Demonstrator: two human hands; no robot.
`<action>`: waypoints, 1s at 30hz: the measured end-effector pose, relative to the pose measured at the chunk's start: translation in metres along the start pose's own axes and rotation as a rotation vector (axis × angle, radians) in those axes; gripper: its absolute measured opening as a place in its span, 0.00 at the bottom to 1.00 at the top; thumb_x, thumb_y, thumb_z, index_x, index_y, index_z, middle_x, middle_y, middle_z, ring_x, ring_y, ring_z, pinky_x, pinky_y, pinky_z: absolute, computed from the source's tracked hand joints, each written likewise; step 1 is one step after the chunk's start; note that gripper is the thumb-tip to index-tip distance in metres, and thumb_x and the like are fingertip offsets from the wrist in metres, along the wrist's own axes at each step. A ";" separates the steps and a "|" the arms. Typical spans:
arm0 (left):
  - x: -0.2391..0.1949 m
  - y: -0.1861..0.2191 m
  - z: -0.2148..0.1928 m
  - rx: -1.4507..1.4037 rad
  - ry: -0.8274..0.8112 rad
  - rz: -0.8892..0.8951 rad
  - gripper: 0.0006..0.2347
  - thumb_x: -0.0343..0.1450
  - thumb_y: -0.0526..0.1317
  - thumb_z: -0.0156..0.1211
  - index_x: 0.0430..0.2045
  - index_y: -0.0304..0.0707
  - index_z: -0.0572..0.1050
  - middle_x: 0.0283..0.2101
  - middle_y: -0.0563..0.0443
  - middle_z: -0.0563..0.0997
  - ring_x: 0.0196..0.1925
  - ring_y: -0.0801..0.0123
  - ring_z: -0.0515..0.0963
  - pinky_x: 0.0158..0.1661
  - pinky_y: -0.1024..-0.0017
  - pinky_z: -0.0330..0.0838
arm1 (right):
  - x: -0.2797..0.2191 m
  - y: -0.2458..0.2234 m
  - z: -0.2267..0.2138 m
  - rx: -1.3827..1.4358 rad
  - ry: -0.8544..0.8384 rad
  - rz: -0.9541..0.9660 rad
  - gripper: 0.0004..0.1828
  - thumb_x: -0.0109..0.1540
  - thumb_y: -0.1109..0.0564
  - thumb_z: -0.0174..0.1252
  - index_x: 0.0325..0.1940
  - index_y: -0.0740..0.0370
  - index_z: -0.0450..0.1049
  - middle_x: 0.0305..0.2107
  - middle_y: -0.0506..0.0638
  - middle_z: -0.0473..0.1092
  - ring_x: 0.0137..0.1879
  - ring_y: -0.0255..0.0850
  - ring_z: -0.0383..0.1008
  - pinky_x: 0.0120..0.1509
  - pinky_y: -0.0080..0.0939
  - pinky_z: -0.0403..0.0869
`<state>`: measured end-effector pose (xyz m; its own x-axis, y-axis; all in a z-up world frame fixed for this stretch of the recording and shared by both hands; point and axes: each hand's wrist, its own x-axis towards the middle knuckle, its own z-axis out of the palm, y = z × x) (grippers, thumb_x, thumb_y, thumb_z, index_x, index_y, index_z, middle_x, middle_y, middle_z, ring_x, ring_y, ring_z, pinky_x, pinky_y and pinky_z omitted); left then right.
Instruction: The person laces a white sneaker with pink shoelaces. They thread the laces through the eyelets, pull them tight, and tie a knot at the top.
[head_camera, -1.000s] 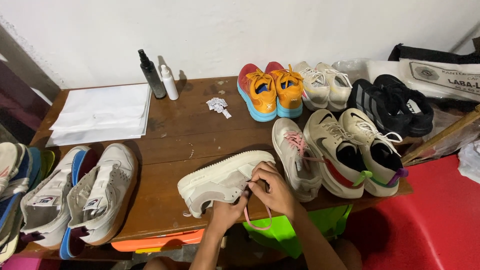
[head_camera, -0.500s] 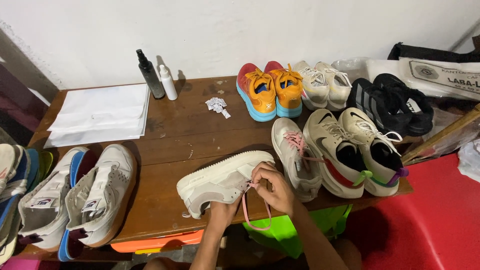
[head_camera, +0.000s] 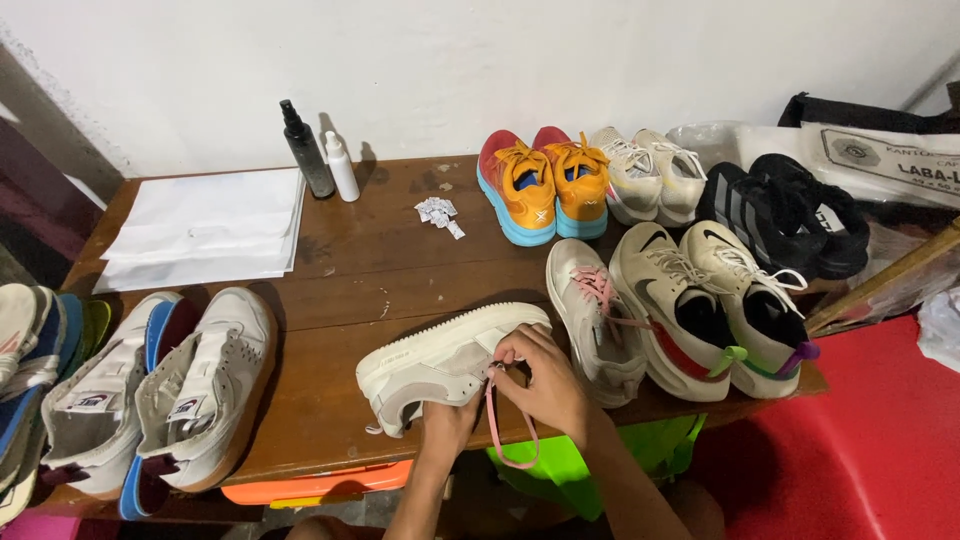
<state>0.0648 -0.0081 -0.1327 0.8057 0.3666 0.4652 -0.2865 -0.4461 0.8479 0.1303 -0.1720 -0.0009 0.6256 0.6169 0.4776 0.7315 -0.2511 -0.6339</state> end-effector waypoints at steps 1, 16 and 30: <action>-0.001 -0.004 0.001 0.008 0.002 0.017 0.19 0.70 0.37 0.65 0.55 0.30 0.74 0.58 0.38 0.80 0.62 0.52 0.77 0.63 0.61 0.67 | 0.000 0.001 0.002 -0.041 -0.003 -0.012 0.03 0.61 0.59 0.60 0.35 0.57 0.72 0.30 0.47 0.66 0.42 0.42 0.66 0.48 0.40 0.67; -0.001 -0.002 0.003 -0.044 -0.009 -0.073 0.18 0.71 0.38 0.64 0.55 0.32 0.75 0.59 0.39 0.80 0.62 0.53 0.77 0.63 0.61 0.67 | 0.000 0.005 0.011 0.296 -0.070 0.800 0.13 0.61 0.51 0.56 0.32 0.58 0.83 0.24 0.49 0.74 0.34 0.39 0.70 0.42 0.40 0.69; 0.000 0.003 0.009 -0.243 0.049 -0.161 0.26 0.65 0.31 0.72 0.58 0.32 0.70 0.58 0.45 0.79 0.60 0.64 0.76 0.64 0.70 0.66 | -0.002 -0.017 0.004 0.407 -0.055 0.807 0.13 0.64 0.52 0.59 0.41 0.61 0.85 0.34 0.42 0.79 0.43 0.29 0.71 0.53 0.31 0.69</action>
<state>0.0688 -0.0166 -0.1323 0.8266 0.4586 0.3262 -0.2773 -0.1725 0.9452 0.1155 -0.1654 0.0065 0.8854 0.4048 -0.2286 -0.0829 -0.3464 -0.9344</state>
